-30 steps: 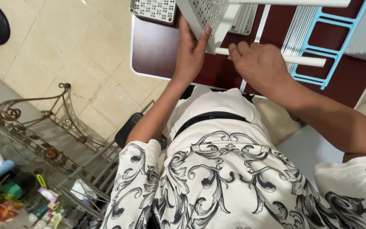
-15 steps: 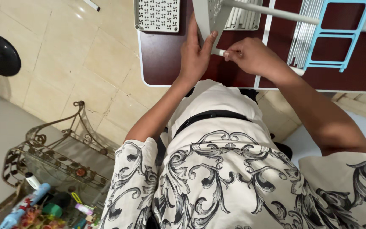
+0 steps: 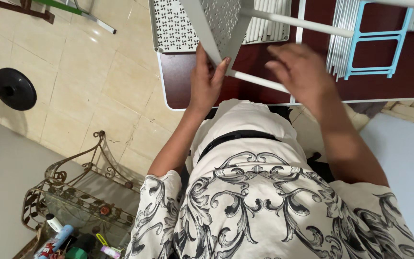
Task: The person assembles a white plastic shelving unit by inserting white plastic rods into the holes of perforated trays. They repeatedly pick up rods, align them with the tray holes, and push them through to form the frame.
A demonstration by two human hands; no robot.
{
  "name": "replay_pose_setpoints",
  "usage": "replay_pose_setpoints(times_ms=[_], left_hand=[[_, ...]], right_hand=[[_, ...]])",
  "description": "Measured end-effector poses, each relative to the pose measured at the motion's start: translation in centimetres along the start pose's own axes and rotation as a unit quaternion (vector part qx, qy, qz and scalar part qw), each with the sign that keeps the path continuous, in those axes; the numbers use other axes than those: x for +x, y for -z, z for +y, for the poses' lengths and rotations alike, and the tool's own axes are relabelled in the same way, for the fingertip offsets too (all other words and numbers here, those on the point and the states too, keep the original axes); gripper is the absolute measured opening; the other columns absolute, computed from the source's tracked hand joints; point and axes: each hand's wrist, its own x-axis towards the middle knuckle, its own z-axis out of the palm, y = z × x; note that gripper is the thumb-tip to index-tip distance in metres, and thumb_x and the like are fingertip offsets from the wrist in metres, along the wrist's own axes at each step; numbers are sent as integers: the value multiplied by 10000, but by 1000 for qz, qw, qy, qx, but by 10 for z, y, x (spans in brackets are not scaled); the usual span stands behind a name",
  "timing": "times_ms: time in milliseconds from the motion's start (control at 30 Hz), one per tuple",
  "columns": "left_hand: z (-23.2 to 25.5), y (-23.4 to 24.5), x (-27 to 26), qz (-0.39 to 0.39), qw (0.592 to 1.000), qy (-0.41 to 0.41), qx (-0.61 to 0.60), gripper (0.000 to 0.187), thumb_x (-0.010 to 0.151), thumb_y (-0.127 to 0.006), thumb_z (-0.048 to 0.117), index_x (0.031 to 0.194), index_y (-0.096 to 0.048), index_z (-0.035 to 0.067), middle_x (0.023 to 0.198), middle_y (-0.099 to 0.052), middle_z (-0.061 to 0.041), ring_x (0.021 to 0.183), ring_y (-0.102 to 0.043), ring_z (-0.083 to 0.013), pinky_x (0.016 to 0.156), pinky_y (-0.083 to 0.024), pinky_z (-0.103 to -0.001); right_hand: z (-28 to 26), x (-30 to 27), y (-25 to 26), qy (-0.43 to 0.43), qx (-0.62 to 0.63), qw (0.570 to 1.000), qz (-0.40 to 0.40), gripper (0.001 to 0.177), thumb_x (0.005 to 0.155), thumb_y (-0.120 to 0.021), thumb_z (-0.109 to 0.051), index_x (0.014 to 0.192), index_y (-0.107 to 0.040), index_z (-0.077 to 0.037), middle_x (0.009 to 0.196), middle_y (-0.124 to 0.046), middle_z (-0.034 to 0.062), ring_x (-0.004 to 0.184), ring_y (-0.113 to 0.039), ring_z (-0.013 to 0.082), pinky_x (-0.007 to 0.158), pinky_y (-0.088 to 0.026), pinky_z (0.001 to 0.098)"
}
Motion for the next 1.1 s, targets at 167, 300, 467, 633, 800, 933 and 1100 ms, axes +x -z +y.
replay_pose_setpoints(times_ms=[167,300,467,633,800,933,1100], left_hand=[[4,11,-6,-16,999,0,-45,571,1102,-637,74,1572,-313,52,1289,-691,-174,1151,-694,-204,983,-603,-334],[17,22,-11,-13,996,-2,-85,623,1089,-636,23,1595,-273,43,1319,-667,-157,1178,-665,-189,1009,-580,-333],[30,29,-15,-1,997,-1,-77,640,1073,-641,-19,1597,-279,43,1302,-683,-151,1150,-686,-171,1013,-585,-328],[38,31,-15,-31,997,-1,-69,639,1049,-649,-36,1582,-305,39,1301,-687,-153,1155,-698,-174,993,-599,-318],[41,27,-22,-49,998,-2,-33,646,1037,-679,-14,1567,-316,53,1216,-712,-139,1059,-733,-156,899,-634,-297],[41,22,-31,-65,998,10,10,627,1013,-732,19,1524,-370,53,1106,-760,-131,959,-770,-161,838,-637,-303],[42,18,-35,-73,996,-28,46,668,991,-732,34,1536,-346,48,1132,-755,-162,1037,-780,-205,891,-647,-335]], right_hand=[[15,4,36,99,-227,964,100,434,876,-830,-258,1246,-700,-72,1149,-713,83,1092,-661,296,942,-521,431],[25,3,41,94,-316,940,88,463,845,-829,-277,1252,-722,-85,977,-670,25,858,-648,205,765,-488,381],[29,-5,33,106,-412,903,61,198,1006,-790,-322,1090,-731,-152,765,-539,-33,709,-601,121,591,-437,295],[22,-10,38,140,-381,910,85,257,976,-758,-328,1133,-763,-125,748,-526,-22,584,-572,122,487,-428,277],[27,-11,35,74,-325,943,13,211,1079,-719,-309,1126,-770,-109,705,-574,17,535,-574,185,458,-433,332],[55,-9,27,-35,-172,982,-65,198,1120,-691,-270,1072,-789,-105,758,-678,116,660,-626,323,587,-485,448],[83,-5,16,-125,94,983,-95,289,995,-650,-272,1180,-764,-81,781,-702,114,682,-678,262,618,-521,422]])
